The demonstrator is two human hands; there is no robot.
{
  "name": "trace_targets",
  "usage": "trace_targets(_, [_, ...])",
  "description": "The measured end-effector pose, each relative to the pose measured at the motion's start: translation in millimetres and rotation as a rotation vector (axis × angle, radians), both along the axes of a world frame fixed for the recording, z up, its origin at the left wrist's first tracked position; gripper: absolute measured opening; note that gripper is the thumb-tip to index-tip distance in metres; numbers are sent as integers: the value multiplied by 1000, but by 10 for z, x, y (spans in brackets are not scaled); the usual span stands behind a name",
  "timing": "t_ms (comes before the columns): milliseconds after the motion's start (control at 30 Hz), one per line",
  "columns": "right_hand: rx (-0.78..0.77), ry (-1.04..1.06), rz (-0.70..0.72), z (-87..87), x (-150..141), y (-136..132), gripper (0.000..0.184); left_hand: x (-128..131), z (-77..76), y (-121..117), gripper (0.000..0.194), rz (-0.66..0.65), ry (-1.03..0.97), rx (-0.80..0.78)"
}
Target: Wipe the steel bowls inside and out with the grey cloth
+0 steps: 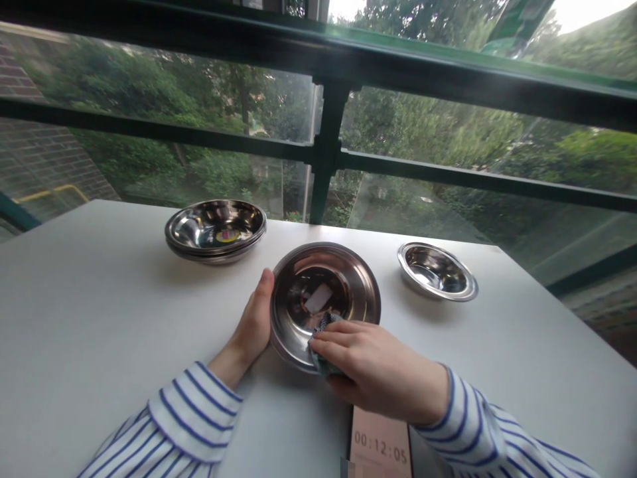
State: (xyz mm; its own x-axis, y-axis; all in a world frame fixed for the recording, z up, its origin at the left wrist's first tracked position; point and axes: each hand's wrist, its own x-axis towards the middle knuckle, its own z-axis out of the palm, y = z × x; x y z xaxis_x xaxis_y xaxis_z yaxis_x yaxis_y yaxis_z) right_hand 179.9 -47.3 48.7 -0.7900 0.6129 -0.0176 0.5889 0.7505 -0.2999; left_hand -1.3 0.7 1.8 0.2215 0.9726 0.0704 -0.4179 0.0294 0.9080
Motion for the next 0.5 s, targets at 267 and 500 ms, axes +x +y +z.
trace_targets(267, [79,155,-14,-142,-119,9,36,73,17,-91,60,30,-126,-34])
trace_targets(500, [39,317,-70,-231,-199,-9,40,104,-83,-130,62,64,-22,-65])
